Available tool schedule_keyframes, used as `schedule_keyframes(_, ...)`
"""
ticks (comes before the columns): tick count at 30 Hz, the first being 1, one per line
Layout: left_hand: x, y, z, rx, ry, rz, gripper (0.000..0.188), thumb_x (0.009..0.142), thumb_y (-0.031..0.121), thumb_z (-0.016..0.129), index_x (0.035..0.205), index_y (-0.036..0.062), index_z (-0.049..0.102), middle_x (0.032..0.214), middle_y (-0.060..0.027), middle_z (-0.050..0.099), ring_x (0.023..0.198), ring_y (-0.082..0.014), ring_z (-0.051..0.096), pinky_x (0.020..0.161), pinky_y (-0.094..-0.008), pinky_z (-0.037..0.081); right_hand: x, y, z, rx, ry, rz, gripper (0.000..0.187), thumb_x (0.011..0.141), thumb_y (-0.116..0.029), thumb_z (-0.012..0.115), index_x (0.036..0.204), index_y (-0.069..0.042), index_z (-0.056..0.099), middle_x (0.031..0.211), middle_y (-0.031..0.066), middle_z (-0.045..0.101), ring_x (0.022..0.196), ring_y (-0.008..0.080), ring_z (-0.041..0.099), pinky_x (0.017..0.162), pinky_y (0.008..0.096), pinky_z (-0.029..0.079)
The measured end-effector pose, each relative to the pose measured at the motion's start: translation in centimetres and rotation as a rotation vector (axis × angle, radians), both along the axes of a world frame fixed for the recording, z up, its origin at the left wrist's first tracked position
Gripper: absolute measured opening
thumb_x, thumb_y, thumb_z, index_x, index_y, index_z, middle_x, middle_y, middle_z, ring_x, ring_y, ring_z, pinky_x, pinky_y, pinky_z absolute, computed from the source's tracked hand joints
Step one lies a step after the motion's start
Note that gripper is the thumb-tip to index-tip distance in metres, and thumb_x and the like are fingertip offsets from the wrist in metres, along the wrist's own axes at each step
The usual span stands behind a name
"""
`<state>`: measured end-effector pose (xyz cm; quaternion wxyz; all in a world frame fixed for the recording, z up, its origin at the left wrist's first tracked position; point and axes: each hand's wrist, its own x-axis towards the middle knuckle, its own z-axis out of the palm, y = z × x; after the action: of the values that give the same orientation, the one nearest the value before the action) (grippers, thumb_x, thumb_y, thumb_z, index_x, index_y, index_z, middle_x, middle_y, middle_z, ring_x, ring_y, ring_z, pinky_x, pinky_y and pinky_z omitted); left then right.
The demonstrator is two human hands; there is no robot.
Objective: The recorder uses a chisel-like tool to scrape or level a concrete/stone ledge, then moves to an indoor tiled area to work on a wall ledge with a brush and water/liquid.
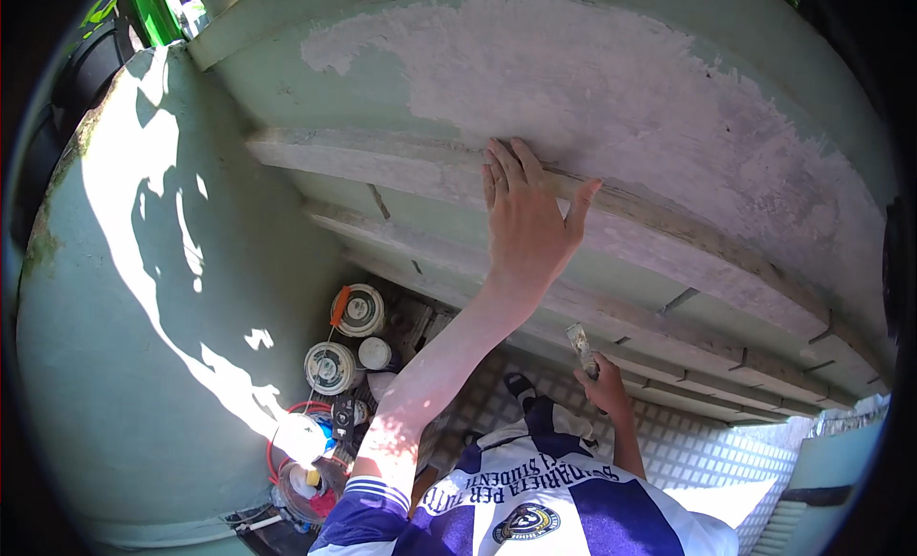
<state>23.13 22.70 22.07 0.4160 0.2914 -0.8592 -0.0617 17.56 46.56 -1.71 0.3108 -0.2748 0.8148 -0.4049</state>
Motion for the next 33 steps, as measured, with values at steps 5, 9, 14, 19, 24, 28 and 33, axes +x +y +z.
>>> schedule_keyframes(5, 0.0, 1.1, -0.1, -0.035, -0.011, -0.085, 0.087, 0.094, 0.053, 0.047, 0.130, -0.0250, 0.031, 0.130, -0.0473, 0.036, 0.132, -0.0519, 0.032, 0.112, -0.0491, 0.027, -0.1, 0.9, -1.9, -0.015, 0.066, -0.024, 0.043, 0.080, -0.018, 0.071, 0.115, 0.004, 0.057, 0.066, 0.0150, 0.060, 0.049, 0.0205, 0.057, 0.055, 0.0362, 0.046)
schedule_keyframes(9, 0.9, 1.5, 0.6, -0.070, 0.015, -0.083, 0.074, 0.094, 0.047, 0.050, 0.132, -0.0161, 0.040, 0.131, -0.0358, 0.046, 0.132, -0.0430, 0.039, 0.110, -0.0473, 0.029, 0.1, 1.5, -1.1, -0.043, 0.092, -0.029, 0.046, 0.080, -0.019, 0.071, 0.115, 0.006, 0.056, 0.070, 0.0174, 0.061, 0.051, 0.0226, 0.058, 0.057, 0.0368, 0.047)
schedule_keyframes(14, 1.8, -0.8, -0.2, -0.170, 0.185, 0.081, 0.060, 0.094, 0.040, 0.053, 0.130, -0.0076, 0.049, 0.130, -0.0252, 0.054, 0.129, -0.0354, 0.047, 0.109, -0.0457, 0.031, -0.2, 2.1, -3.0, -0.073, 0.148, -0.032, 0.044, 0.080, -0.018, 0.071, 0.115, 0.006, 0.056, 0.068, 0.0164, 0.060, 0.051, 0.0213, 0.058, 0.057, 0.0364, 0.047)
schedule_keyframes(19, 1.9, -1.5, -1.5, -0.101, 0.095, 0.031, 0.063, 0.093, 0.043, 0.053, 0.126, -0.0106, 0.051, 0.127, -0.0280, 0.055, 0.126, -0.0375, 0.048, 0.109, -0.0466, 0.032, -0.2, 1.5, -2.7, -0.067, 0.101, 0.011, 0.044, 0.084, -0.015, 0.069, 0.121, 0.004, 0.053, 0.060, 0.0045, 0.055, 0.043, 0.0098, 0.049, 0.039, 0.0277, 0.039)
schedule_keyframes(24, 1.5, -0.8, -1.5, -0.095, 0.116, -0.065, 0.061, 0.092, 0.041, 0.054, 0.124, -0.0111, 0.052, 0.125, -0.0284, 0.056, 0.127, -0.0373, 0.047, 0.109, -0.0460, 0.031, -0.4, 0.4, -2.1, -0.023, 0.037, 0.066, 0.042, 0.085, -0.015, 0.068, 0.120, 0.003, 0.053, 0.060, 0.0040, 0.054, 0.042, 0.0099, 0.049, 0.039, 0.0280, 0.039)
schedule_keyframes(28, 1.7, -0.6, -1.8, -0.134, 0.123, -0.040, 0.055, 0.091, 0.035, 0.058, 0.123, -0.0093, 0.053, 0.123, -0.0252, 0.058, 0.125, -0.0370, 0.049, 0.109, -0.0473, 0.031, 0.0, -0.6, -1.8, 0.005, -0.020, 0.076, 0.038, 0.085, -0.015, 0.067, 0.118, 0.001, 0.055, 0.059, 0.0029, 0.052, 0.042, 0.0096, 0.048, 0.039, 0.0276, 0.039)
schedule_keyframes(33, 2.1, -0.8, -2.5, -0.128, 0.147, 0.005, 0.054, 0.090, 0.035, 0.059, 0.125, -0.0068, 0.052, 0.127, -0.0228, 0.054, 0.128, -0.0378, 0.044, 0.109, -0.0492, 0.030, 0.2, -1.2, -1.6, 0.009, -0.007, 0.122, 0.035, 0.084, -0.018, 0.067, 0.110, 0.003, 0.056, 0.057, 0.0068, 0.055, 0.044, 0.0134, 0.053, 0.045, 0.0325, 0.042)
